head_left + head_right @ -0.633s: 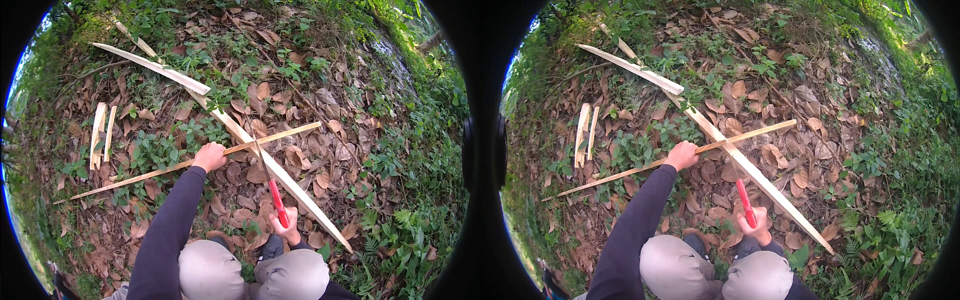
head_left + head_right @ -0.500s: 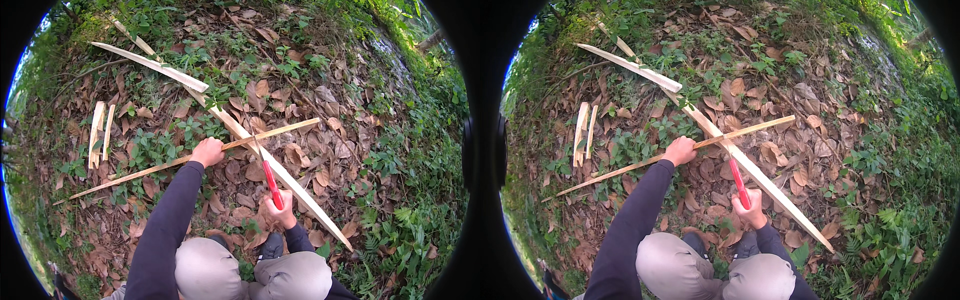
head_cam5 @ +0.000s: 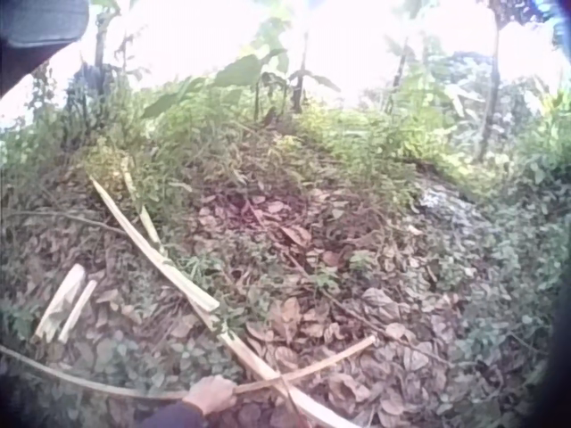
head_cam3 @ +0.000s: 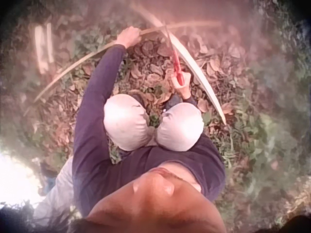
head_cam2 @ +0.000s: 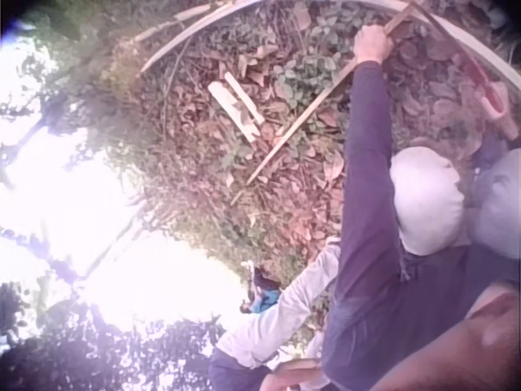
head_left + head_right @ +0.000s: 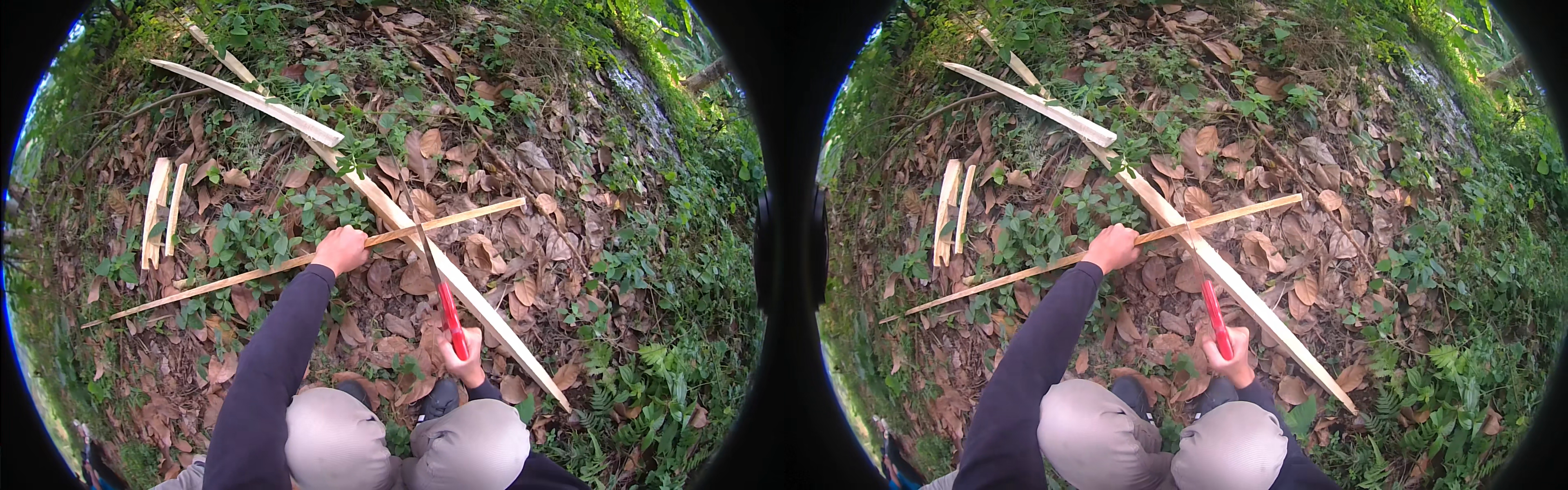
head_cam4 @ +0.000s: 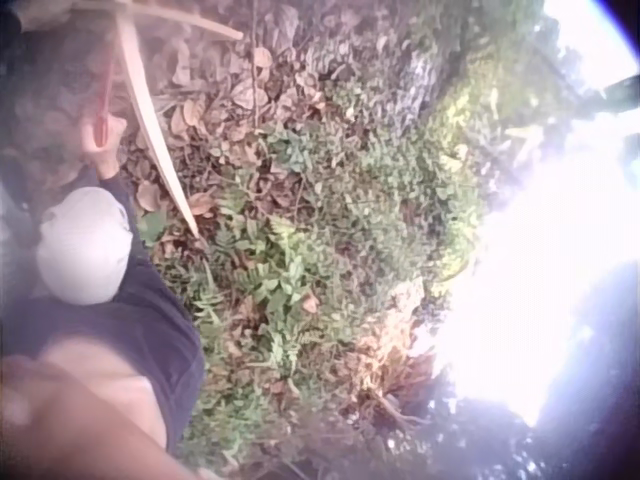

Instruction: The person uses a red folding saw to cut a long, thin piece of light-colored wood lying on the forest floor. The person holds the wood steady with their left hand while sawing with their right hand, creating a notch or cut in the center of the piece.

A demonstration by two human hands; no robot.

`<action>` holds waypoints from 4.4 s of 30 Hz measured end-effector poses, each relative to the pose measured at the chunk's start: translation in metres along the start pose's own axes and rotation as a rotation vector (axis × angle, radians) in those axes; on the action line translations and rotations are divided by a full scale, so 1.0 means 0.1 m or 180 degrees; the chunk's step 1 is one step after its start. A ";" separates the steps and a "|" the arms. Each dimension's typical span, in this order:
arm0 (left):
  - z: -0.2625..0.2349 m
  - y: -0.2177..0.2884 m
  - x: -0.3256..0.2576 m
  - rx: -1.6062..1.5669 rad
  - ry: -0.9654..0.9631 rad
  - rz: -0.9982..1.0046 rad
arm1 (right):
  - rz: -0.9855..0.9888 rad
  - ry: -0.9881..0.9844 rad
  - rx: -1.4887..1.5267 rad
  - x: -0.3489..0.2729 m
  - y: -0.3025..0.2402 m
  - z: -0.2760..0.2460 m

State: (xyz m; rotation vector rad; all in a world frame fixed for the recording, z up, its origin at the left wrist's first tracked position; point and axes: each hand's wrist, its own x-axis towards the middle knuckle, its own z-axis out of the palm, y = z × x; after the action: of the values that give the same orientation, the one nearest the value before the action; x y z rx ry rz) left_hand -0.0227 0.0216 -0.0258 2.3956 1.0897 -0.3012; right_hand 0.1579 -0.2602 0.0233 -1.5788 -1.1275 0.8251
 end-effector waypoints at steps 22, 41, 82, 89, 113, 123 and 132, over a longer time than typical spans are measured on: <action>0.00 0.00 -0.01 0.0013 0.0046 0.0115 | 0.0019 0.0175 0.0109 0.54 0.05 0.19; -0.01 -0.05 0.06 -0.0015 0.0068 0.0073 | -0.0109 0.0173 0.0083 0.68 0.15 0.26; -0.05 -0.04 0.10 -0.0008 0.0096 -0.0077 | 0.0210 0.0159 0.0091 -0.04 -0.09 -0.24; -0.04 -0.14 0.12 0.0064 0.0094 -0.0029 | 0.0057 -0.0080 0.0081 -0.43 -0.03 -0.26; -0.07 -0.10 0.08 -0.0093 0.0160 -0.0057 | -0.0081 -0.0029 -0.0021 0.09 0.03 -0.07; -0.12 -0.05 0.15 0.0084 0.0033 -0.0099 | 0.0029 -0.0210 0.0035 -0.97 -0.05 -0.52; -0.20 -0.16 0.20 0.0079 0.0115 -0.0111 | -0.0200 -0.0001 -0.0054 0.34 0.10 0.09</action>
State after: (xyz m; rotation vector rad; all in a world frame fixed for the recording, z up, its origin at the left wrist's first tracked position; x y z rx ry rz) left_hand -0.0217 0.0539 -0.0223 2.4148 1.1516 -0.2858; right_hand 0.1639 -0.2260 0.0118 -1.5493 -1.1815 0.7761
